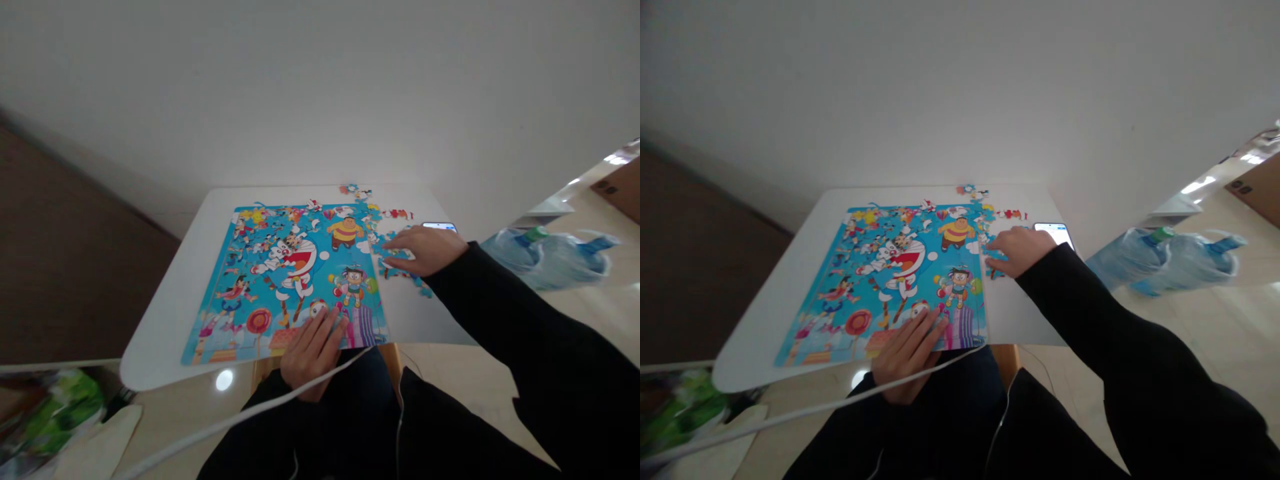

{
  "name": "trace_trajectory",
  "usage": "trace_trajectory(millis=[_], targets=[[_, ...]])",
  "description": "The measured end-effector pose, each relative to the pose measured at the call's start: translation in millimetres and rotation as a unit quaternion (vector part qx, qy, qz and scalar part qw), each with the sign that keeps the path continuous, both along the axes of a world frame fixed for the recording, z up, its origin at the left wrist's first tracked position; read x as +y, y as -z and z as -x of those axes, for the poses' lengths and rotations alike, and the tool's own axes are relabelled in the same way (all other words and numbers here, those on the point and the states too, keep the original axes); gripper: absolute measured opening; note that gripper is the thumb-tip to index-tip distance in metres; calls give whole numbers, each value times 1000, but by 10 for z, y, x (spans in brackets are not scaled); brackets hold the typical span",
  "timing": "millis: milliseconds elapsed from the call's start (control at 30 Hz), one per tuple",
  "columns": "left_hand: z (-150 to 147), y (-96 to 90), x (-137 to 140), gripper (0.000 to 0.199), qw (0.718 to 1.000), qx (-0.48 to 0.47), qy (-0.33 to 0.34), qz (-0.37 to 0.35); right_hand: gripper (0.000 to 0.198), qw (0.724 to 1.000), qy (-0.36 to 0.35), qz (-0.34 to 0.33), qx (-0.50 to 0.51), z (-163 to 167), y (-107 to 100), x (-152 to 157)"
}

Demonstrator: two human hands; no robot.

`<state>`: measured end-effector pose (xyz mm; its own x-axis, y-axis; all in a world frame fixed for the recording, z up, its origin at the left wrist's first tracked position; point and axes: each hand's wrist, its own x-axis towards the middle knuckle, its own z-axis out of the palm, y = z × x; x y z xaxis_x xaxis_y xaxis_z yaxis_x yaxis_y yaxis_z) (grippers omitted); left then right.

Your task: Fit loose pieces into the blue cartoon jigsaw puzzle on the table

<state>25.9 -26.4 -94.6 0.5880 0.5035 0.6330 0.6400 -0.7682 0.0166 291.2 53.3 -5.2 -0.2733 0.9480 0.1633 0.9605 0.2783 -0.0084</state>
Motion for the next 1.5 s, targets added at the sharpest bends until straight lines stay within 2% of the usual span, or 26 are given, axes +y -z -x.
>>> trace_trajectory(millis=[33, 100, 233, 367, 533, 633, 733, 867, 967, 1233, 1500], targets=[[-3, 3, -2, 31, 1000, -2, -3, -1, 25, 999, 2, 44, -29, -3, -20, 150], [-12, 11, -7, 32, 1000, -13, -9, -5, 29, 994, 42, 89, -47, -23, -32, 460], [-28, 24, -22, 32, 1000, -21, -11, 4, 36, 993, 90, 69, -30, 8, 36, 968], [-37, 33, -44, 30, 999, -35, -18, 13, 45, 997, 43, 59, -21, 293, 121, 1233], [-38, 21, -61, 29, 999, -31, -20, 29, 50, 997, -44, 62, -11, 758, 175, 1397], [-36, 9, -64, 29, 999, -35, -19, 30, 58, 992, -108, 70, -11, 981, 222, 1394], [-38, 19, -66, 30, 998, -38, -20, 34, 57, 977, -188, 92, -34, 1165, 287, 1254], [-53, 50, -64, 30, 998, -43, -23, 25, 53, 963, -232, 117, -70, 1268, 352, 985], [-65, 46, -62, 30, 998, -47, -23, 20, 52, 965, -228, 106, -74, 1223, 350, 878], [-55, -38, -52, 30, 999, -39, -16, 16, 47, 985, -163, 45, -34, 1128, 278, 856], [-51, 14, -39, 30, 999, -33, -21, 0, 52, 992, -123, 21, 11, 1021, 286, 811]])
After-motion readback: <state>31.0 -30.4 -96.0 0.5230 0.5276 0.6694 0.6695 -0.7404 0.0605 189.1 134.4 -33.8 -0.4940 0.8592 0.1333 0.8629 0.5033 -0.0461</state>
